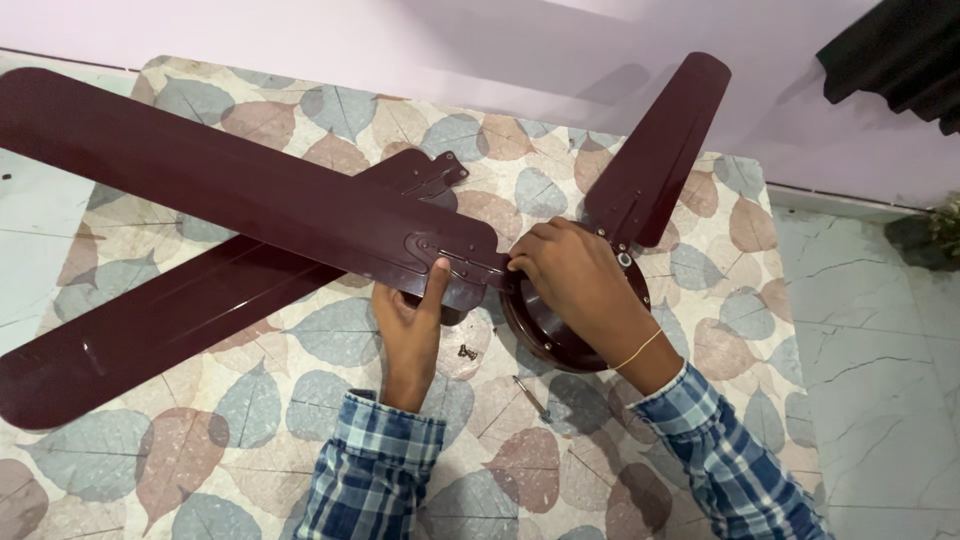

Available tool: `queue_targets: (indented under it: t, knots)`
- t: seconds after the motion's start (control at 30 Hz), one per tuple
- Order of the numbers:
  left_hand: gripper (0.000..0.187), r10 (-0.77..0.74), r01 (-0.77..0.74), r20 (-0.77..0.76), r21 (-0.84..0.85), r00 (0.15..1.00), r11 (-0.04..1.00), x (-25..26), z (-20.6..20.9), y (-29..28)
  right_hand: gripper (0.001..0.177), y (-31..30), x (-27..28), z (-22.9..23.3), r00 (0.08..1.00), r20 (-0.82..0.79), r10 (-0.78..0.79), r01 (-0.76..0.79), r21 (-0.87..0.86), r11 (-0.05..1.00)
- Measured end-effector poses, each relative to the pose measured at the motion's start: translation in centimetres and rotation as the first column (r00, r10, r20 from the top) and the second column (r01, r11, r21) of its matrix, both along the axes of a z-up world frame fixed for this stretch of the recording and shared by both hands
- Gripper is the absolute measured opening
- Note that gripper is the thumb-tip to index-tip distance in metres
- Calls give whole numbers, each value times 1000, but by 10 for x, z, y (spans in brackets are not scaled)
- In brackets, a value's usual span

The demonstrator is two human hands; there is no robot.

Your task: The person attaches maroon ceiling fan blades to the motor housing using a screwdriver. They align each blade, insert screws, and tighten them to secure the blades to the central hub.

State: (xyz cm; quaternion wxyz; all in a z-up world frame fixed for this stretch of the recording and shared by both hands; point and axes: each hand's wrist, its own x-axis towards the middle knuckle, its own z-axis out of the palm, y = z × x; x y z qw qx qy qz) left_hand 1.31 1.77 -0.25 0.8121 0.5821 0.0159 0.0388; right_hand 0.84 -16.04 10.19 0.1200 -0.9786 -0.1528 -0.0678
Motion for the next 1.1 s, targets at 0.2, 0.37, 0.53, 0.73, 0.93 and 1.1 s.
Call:
queue_targets:
  t: [0.2,0.37,0.53,0.73,0.93,1.1]
  knots:
    - [29,-7,7,-10,2,1000,1000,-5,-1,-1,24,3,-1,-2,999,7,-42,42,-104,994]
    - [31,9,-9,-9,22,1000,1000,-9,3,-1,28,3,-8,0,964,255,71,-20,-198,980]
    - [31,18,-18,-4,30,1000,999,-13,4,-1,16,0,-66,-5,917,400,-11,-11,52,999]
    - [32,74,-72,49,-47,996,996,-20,-1,-9,24,20,-154,-47,987,74,-142,137,73,988]
    - [30,88,-84,43,-78,995,993,-16,-9,-13,17,30,-176,-66,951,-40,-306,307,195,932]
    - [27,76,-75,38,-20,996,997,-15,-10,-11,15,17,-164,-48,925,-183,-332,373,274,887]
